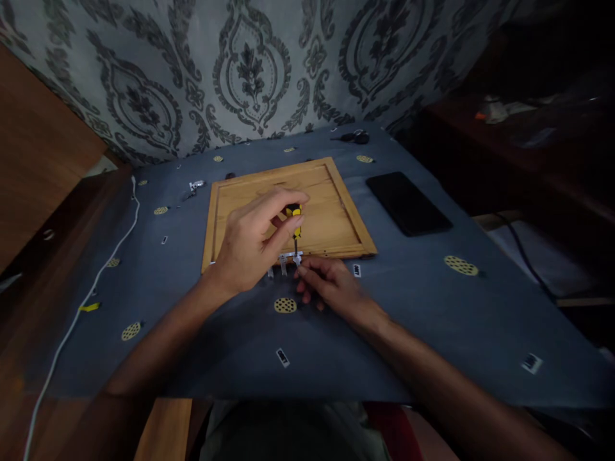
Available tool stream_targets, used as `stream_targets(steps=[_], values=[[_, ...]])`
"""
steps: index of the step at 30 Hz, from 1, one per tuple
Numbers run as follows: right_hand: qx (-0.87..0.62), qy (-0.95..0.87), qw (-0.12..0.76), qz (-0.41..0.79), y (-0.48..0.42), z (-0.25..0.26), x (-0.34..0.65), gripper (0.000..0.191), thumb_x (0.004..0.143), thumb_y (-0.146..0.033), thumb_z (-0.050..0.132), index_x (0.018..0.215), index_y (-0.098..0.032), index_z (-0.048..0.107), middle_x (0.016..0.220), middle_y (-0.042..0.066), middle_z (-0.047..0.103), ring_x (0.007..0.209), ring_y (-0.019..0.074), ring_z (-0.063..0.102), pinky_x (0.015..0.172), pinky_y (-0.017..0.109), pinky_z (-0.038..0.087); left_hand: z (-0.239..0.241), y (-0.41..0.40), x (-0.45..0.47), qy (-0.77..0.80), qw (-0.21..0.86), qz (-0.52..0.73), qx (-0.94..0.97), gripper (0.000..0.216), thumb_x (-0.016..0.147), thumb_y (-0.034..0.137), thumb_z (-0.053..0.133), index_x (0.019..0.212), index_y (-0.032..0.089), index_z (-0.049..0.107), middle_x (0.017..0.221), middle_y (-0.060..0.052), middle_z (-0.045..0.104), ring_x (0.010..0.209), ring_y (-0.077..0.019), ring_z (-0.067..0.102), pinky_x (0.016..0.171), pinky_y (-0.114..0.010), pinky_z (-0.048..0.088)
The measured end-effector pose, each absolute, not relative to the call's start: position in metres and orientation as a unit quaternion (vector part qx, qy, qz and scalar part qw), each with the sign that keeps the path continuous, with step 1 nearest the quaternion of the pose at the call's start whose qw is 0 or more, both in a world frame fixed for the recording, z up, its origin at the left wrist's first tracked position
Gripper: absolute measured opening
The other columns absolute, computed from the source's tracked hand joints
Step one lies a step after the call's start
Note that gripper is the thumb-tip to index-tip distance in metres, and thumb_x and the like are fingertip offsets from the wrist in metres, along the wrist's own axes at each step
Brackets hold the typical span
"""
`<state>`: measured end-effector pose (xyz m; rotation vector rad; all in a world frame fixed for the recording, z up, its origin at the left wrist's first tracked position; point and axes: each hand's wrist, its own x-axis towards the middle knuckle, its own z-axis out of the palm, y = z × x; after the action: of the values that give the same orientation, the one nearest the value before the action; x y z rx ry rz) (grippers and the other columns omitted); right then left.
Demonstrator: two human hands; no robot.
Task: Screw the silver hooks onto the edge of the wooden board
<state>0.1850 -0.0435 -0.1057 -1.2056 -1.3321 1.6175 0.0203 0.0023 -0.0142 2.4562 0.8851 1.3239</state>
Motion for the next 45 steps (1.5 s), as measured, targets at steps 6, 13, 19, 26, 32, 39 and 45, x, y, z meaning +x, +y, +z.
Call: stream_targets(steps=[6,13,19,26,32,39,45], values=[[-0.471,-0.513,0.351,0.626,-0.043,-0.105,0.184,0.023,0.084,-0.042,0.061,0.076,-0.02,0.058,0.063,0.0,0.062,0.049,0.011,0.058,0.037,0.019,0.039,-0.016,0.002,0.023,0.295,0.09,0.451,0.838,0.014,0.091,0.018,0.067,0.104,0.017,0.071,0.1,-0.004,0.077,0.089,-0.012,0.072,0.075,-0.021,0.06],[-0.468,-0.51,0.356,0.628,-0.045,-0.101,0.185,0.023,0.085,-0.042,0.063,0.073,-0.024,0.057,0.065,0.003,0.064,0.051,0.0143,0.057,0.038,0.024,0.039,-0.007,-0.002,0.018,0.322,0.085,0.438,0.835,0.02,0.094,0.017,0.061,0.112,0.02,0.069,0.106,-0.003,0.077,0.093,-0.0138,0.072,0.078,-0.024,0.061],[-0.47,-0.514,0.349,0.627,-0.044,-0.104,0.186,0.024,0.085,-0.044,0.063,0.075,-0.022,0.058,0.066,0.002,0.064,0.05,0.0123,0.058,0.037,0.021,0.038,0.002,-0.003,0.014,0.343,0.071,0.425,0.835,0.017,0.095,0.021,0.06,0.109,0.019,0.069,0.101,-0.003,0.076,0.087,-0.0137,0.071,0.075,-0.024,0.061],[-0.473,-0.518,0.345,0.624,-0.044,-0.105,0.186,0.025,0.084,-0.043,0.062,0.077,-0.02,0.059,0.065,0.0,0.064,0.05,0.0106,0.059,0.036,0.017,0.039,-0.009,0.003,0.016,0.331,0.097,0.392,0.853,0.016,0.093,0.017,0.061,0.106,0.018,0.069,0.102,-0.004,0.076,0.088,-0.0142,0.071,0.076,-0.024,0.058],[-0.471,-0.513,0.354,0.624,-0.044,-0.105,0.185,0.027,0.083,-0.046,0.063,0.075,-0.02,0.057,0.064,-0.001,0.064,0.049,0.0106,0.06,0.036,0.017,0.038,-0.014,0.009,0.016,0.341,0.104,0.402,0.844,0.014,0.093,0.019,0.06,0.104,0.018,0.068,0.105,-0.004,0.076,0.089,-0.0143,0.071,0.075,-0.023,0.057],[-0.47,-0.52,0.351,0.622,-0.044,-0.105,0.186,0.025,0.083,-0.045,0.062,0.074,-0.021,0.057,0.066,0.001,0.064,0.05,0.0117,0.059,0.037,0.02,0.038,-0.015,0.01,0.016,0.341,0.109,0.409,0.84,0.012,0.095,0.022,0.06,0.103,0.019,0.068,0.103,-0.004,0.076,0.087,-0.0137,0.07,0.074,-0.022,0.057],[-0.474,-0.515,0.35,0.623,-0.046,-0.101,0.185,0.025,0.086,-0.045,0.061,0.074,-0.024,0.056,0.067,0.003,0.065,0.052,0.0141,0.058,0.039,0.023,0.038,-0.013,0.007,0.016,0.333,0.104,0.424,0.836,0.012,0.094,0.02,0.061,0.104,0.019,0.068,0.101,-0.003,0.075,0.087,-0.0129,0.07,0.074,-0.022,0.057]])
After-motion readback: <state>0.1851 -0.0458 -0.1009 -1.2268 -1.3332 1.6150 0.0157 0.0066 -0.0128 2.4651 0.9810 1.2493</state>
